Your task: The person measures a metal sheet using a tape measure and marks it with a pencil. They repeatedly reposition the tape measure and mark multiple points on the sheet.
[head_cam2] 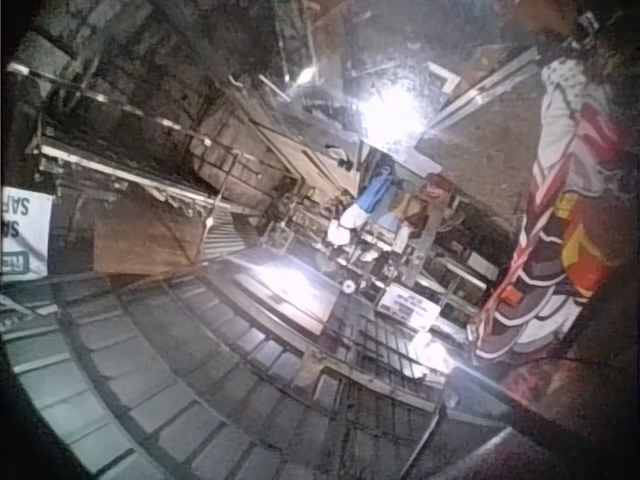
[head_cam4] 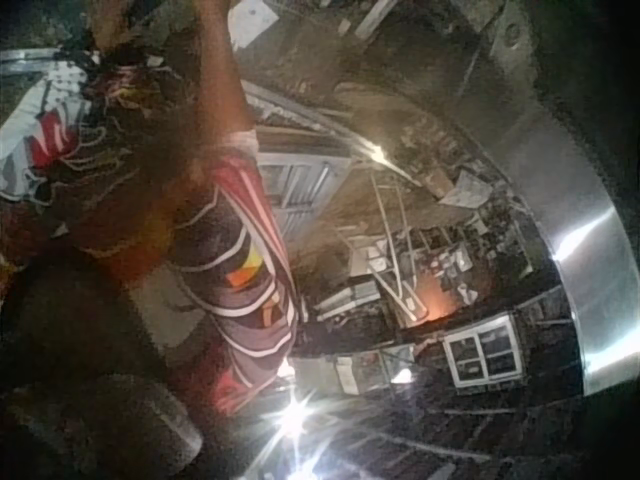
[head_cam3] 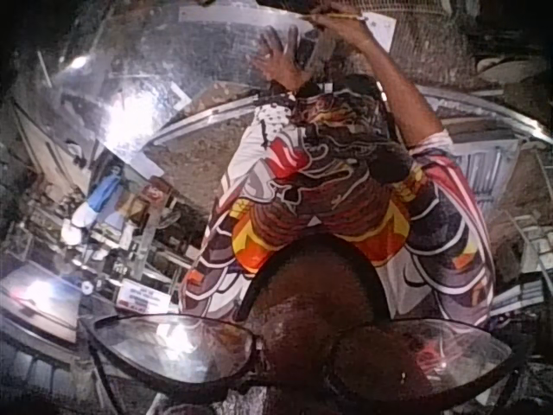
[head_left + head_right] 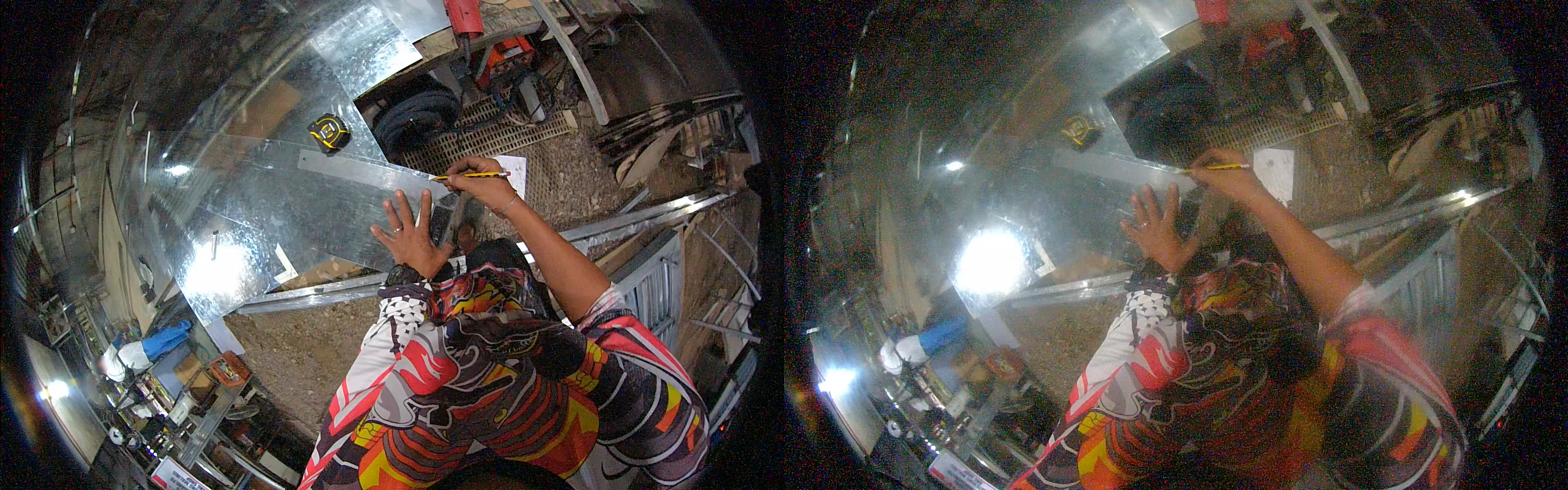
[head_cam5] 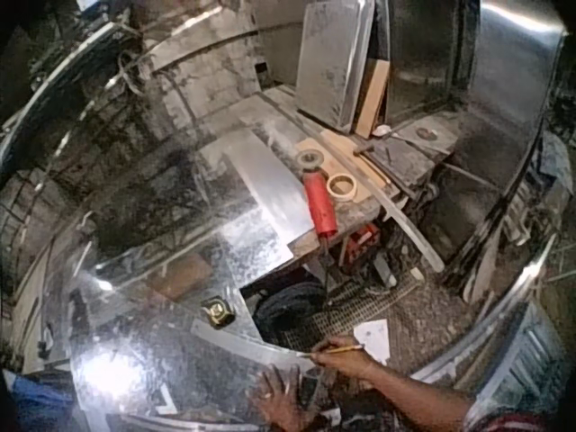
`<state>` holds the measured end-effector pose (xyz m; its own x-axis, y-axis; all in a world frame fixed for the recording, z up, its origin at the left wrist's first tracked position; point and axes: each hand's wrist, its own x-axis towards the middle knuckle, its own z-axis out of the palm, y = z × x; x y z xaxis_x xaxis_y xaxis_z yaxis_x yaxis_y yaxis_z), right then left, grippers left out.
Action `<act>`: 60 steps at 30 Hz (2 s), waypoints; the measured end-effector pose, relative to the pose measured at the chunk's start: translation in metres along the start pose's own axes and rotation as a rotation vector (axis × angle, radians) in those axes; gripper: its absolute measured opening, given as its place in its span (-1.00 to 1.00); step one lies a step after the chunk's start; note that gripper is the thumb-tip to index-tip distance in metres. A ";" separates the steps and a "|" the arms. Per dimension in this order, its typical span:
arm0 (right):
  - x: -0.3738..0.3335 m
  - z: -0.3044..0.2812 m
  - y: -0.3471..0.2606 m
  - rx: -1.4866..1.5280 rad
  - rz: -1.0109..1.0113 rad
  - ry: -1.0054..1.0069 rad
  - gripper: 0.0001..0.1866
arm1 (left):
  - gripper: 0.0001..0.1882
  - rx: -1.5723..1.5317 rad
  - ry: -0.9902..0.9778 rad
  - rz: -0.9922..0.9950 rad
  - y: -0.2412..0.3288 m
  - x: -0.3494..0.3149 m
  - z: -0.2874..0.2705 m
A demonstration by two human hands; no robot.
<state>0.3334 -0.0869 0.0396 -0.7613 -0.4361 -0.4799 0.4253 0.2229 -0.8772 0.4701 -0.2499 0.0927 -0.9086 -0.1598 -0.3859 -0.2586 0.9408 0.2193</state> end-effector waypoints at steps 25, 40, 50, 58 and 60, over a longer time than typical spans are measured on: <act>-0.049 0.000 0.017 0.341 0.391 0.091 -0.60 | 0.26 -0.025 0.040 0.004 0.000 0.004 0.009; -0.069 0.061 0.049 0.800 0.419 -0.002 -0.68 | 0.17 0.007 0.052 0.023 -0.018 -0.022 0.014; -0.060 0.054 0.055 0.634 0.352 0.090 -0.68 | 0.23 -0.008 0.159 0.068 -0.014 -0.012 0.026; -0.055 0.058 0.064 0.755 0.354 0.108 -0.68 | 0.24 -0.023 0.084 0.052 -0.012 -0.009 0.016; -0.057 0.059 0.061 0.759 0.339 0.103 -0.68 | 0.25 -0.026 0.112 0.049 -0.011 -0.009 0.019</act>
<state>0.4313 -0.0998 0.0148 -0.5582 -0.3610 -0.7470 0.8251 -0.3364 -0.4539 0.4872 -0.2529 0.0770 -0.9510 -0.1478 -0.2717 -0.2201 0.9406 0.2587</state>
